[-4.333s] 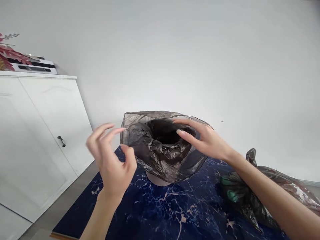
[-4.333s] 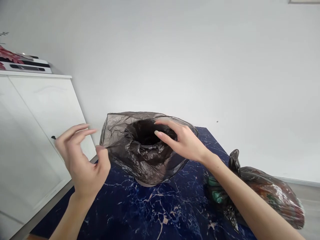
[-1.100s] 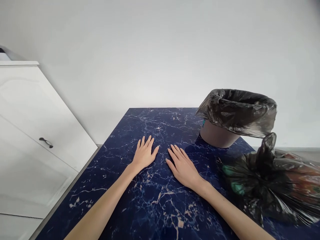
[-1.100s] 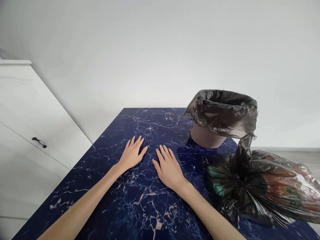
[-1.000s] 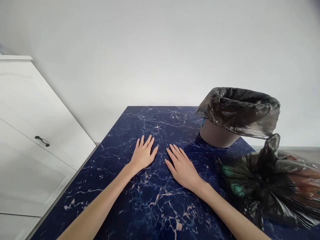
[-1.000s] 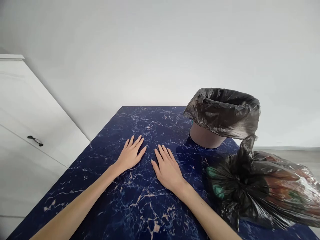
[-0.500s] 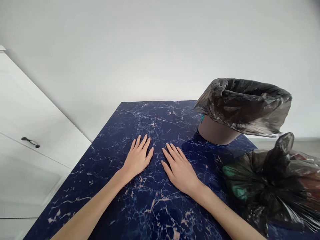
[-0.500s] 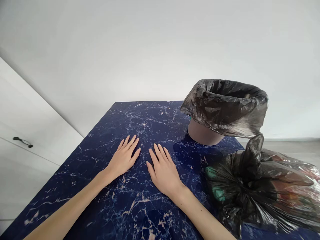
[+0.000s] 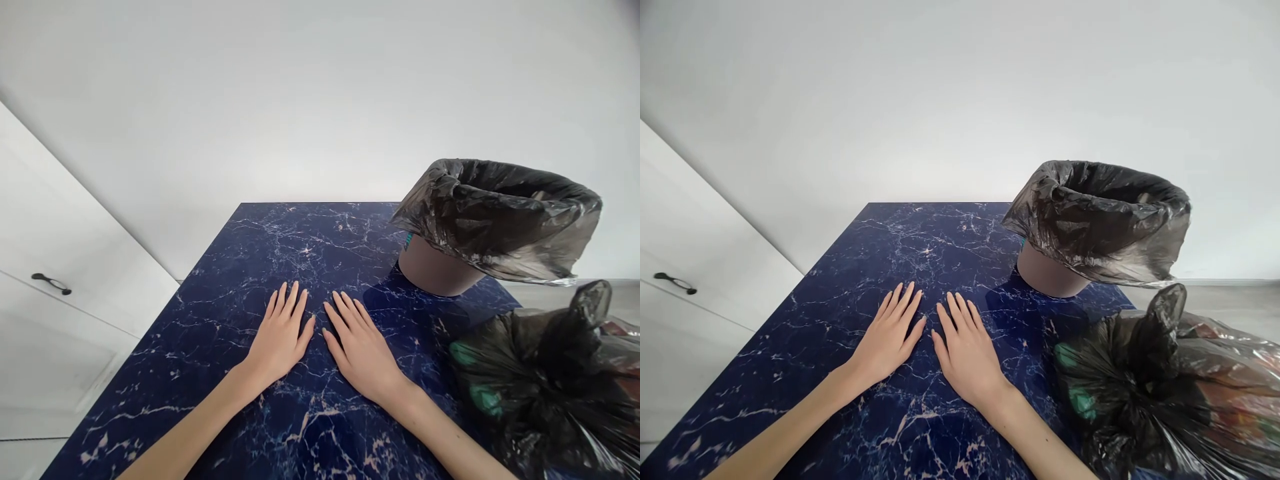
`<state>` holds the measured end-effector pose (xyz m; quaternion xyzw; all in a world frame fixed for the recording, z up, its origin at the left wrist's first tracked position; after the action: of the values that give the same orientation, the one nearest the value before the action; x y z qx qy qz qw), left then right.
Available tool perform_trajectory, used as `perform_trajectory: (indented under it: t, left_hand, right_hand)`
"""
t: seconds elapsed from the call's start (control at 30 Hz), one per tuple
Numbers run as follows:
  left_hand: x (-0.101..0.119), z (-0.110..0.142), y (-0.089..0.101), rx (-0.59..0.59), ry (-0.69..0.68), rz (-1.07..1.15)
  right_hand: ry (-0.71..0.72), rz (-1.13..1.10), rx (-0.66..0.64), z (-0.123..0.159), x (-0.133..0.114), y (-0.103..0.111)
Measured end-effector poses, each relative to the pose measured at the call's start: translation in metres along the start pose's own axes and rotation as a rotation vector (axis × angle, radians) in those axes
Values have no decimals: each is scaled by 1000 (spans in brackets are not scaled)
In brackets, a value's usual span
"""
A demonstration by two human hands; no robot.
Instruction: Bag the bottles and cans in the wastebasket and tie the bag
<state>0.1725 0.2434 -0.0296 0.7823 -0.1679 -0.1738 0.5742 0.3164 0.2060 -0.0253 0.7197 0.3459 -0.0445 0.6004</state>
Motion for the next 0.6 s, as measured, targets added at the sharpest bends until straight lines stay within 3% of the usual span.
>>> perform_trajectory:
  t: [0.6]
  left_hand:
    - [-1,-1,2,-35,10,33]
  right_hand:
    - [16,1,13,1,1,0]
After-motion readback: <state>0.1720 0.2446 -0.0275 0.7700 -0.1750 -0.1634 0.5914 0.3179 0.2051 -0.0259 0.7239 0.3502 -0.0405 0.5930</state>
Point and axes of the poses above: each hand's wrist, its own z-axis away from the middle knuckle, its own y-axis out of the back of the hand, x = y × z, the point moved 9 cm from there along -z, towards the middle knuckle, and after that the axes turned 12 degrees about -z, right-handed, at the moved point
